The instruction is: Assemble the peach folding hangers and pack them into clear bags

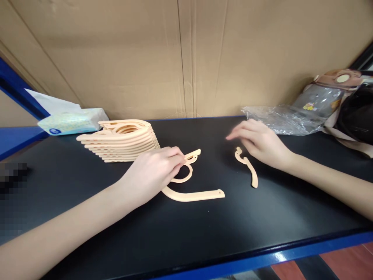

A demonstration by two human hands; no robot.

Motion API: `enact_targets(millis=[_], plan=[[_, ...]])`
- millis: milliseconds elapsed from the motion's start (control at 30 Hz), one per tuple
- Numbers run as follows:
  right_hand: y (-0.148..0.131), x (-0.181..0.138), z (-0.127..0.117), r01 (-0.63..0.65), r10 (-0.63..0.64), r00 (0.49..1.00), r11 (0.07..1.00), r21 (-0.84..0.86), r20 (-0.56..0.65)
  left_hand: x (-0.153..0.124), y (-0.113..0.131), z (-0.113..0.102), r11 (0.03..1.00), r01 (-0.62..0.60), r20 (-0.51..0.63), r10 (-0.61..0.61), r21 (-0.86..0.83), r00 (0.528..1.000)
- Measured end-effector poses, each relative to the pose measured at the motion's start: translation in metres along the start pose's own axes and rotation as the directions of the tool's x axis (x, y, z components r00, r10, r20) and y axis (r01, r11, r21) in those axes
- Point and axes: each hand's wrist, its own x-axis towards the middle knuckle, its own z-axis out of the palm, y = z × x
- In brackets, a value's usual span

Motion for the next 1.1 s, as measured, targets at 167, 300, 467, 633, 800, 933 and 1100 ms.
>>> enact_targets(millis=[167, 300, 467, 633, 800, 933, 1100], plan=[[-0.019, -0.002, -0.012, -0.105, 0.13, 0.989, 0.955, -0.278, 0.072, 0.0, 0.011, -0.001, 1.0, -0.016, -0.002, 0.016, 0.012, 1.0], [-0.028, -0.006, -0.012, -0.058, 0.133, 0.973, 0.931, -0.36, 0.188, -0.003, 0.023, 0.001, 0.983, -0.138, -0.022, 0.136, -0.12, 0.99], [-0.027, -0.006, -0.009, -0.018, 0.059, 0.967, 0.986, -0.165, 0.247, -0.004, 0.022, 0.008, 0.969, -0.169, 0.164, 0.199, -0.183, 0.966], [-0.023, -0.004, -0.007, 0.041, -0.045, 0.968, 0.999, 0.021, 0.247, -0.002, 0.016, 0.012, 0.961, -0.085, 0.239, 0.15, -0.263, 0.959], [-0.027, -0.003, -0.001, 0.0, -0.007, 0.977, 1.0, 0.03, 0.211, -0.002, 0.015, 0.014, 0.953, -0.082, 0.206, 0.146, -0.291, 0.968], [-0.028, -0.003, 0.008, -0.037, 0.028, 0.985, 0.998, 0.049, 0.168, -0.001, 0.015, 0.016, 0.947, -0.077, 0.165, 0.134, -0.312, 0.977], [-0.029, -0.002, 0.009, 0.022, -0.052, 0.99, 0.976, 0.217, 0.133, 0.002, 0.018, 0.015, 0.943, -0.075, 0.149, 0.129, -0.325, 0.98]])
